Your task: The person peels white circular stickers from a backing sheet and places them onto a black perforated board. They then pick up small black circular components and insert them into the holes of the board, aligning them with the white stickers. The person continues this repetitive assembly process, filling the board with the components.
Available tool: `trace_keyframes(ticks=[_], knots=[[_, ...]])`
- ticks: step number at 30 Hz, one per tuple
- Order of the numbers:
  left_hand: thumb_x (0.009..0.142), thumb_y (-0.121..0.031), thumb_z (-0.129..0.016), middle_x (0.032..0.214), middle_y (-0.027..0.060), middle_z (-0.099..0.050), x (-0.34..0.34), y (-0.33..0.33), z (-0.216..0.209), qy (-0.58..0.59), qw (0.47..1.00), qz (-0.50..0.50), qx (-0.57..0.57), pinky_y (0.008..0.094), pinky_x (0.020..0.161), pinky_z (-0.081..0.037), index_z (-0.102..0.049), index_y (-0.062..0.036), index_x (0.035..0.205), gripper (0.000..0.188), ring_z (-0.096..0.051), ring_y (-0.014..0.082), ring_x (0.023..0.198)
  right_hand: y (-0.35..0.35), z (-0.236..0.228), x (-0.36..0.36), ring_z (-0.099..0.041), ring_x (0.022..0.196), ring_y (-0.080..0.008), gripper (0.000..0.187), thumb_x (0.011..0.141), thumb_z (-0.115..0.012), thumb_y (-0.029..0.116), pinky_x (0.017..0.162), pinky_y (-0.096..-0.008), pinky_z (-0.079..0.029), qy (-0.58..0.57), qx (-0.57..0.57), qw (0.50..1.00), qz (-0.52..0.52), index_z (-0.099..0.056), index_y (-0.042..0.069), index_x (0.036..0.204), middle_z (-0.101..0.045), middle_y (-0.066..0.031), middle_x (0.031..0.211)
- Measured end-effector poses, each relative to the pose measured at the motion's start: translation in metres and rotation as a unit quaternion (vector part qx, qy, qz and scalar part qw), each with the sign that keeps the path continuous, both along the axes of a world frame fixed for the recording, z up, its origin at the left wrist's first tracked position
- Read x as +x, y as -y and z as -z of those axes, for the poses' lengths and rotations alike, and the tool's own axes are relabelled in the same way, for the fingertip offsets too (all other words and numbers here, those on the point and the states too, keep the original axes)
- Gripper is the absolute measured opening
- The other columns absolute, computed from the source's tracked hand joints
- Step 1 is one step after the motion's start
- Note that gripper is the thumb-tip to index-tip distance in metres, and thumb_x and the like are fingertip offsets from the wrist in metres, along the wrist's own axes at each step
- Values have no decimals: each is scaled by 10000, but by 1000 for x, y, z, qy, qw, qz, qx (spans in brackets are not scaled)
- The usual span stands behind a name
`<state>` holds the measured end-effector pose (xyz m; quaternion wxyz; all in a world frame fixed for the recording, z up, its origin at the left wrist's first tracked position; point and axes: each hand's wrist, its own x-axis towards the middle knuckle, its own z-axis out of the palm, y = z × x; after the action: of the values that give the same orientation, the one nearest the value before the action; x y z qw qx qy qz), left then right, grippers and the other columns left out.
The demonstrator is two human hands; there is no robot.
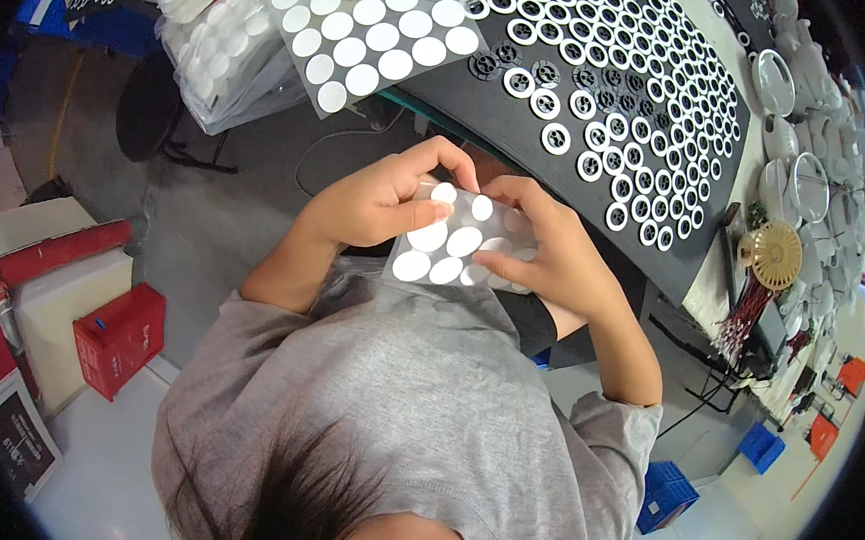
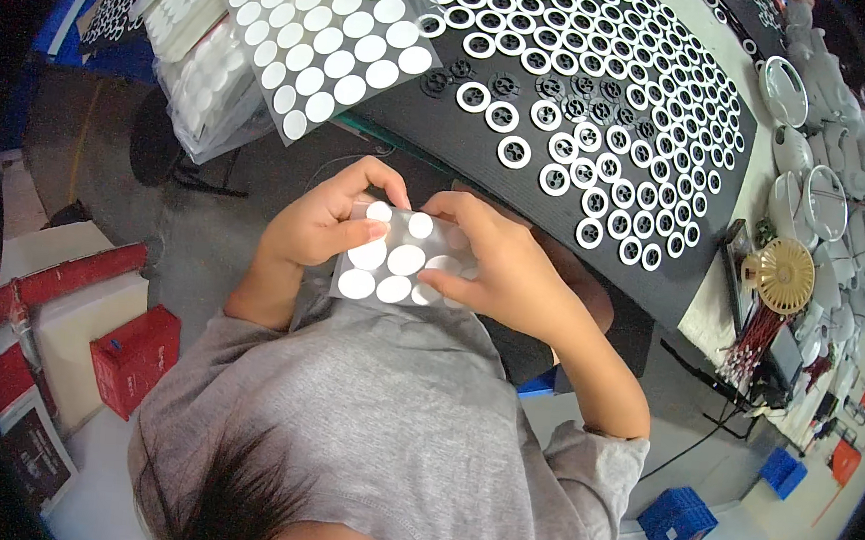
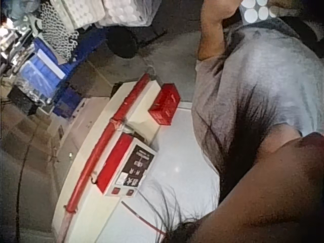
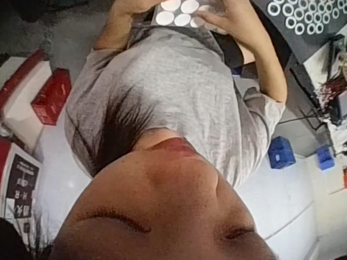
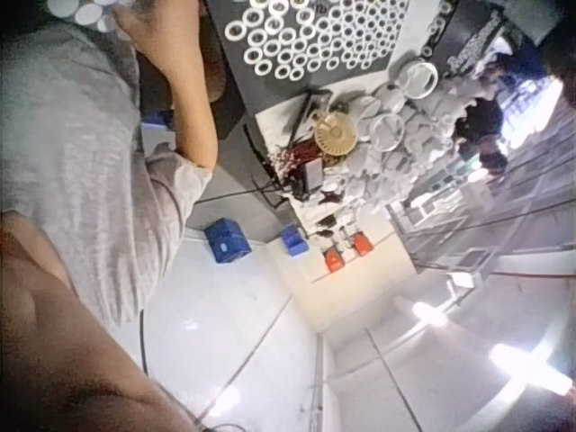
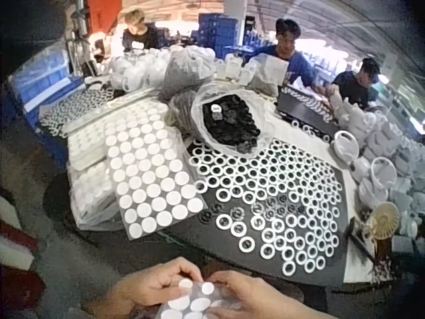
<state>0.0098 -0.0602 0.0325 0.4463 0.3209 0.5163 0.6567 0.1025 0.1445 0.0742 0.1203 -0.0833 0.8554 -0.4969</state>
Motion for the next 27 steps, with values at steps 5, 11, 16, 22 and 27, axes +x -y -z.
trace_keyframes(ticks=[5,11,16,22,27], knots=[[865,-16,-465,996,55,-504,1,-2,-1,-55,997,-60,-2,196,742,-399,-453,10,1071,209,-471,50,870,-11,-6,5,-590,912,-290,486,662,-731,96,765,-339,-476,8,65,998,5,-497,35,1085,-570,-133,1012],[887,-93,-508,929,37,-555,-2,-2,0,-84,990,-114,17,211,753,-404,-534,10,984,144,-497,65,855,-25,4,15,-624,847,-242,366,694,-712,83,738,-314,-483,12,9,998,53,-549,-6,1009,-613,-142,941],[855,-154,-579,968,65,-581,-6,0,-4,-151,978,-125,-75,233,769,-419,-585,6,997,214,-531,99,894,-29,-2,22,-625,656,-167,196,765,-678,94,620,-263,-478,50,-3,996,74,-584,-21,894,-637,-104,734],[676,-308,-727,1057,78,-559,7,-16,-23,-555,814,-124,-115,371,912,-357,-602,-65,1045,459,-507,269,1038,-25,7,24,-533,489,-169,170,785,-669,127,479,-293,-416,32,33,995,87,-599,-28,776,-580,-134,613],[729,-299,-680,856,51,-603,26,-30,-18,-563,813,-65,-134,358,782,-385,-593,-90,979,337,-556,229,781,-22,4,26,-501,453,-181,192,793,-663,155,450,-291,-390,39,36,993,102,-605,-25,764,-543,-127,565]])
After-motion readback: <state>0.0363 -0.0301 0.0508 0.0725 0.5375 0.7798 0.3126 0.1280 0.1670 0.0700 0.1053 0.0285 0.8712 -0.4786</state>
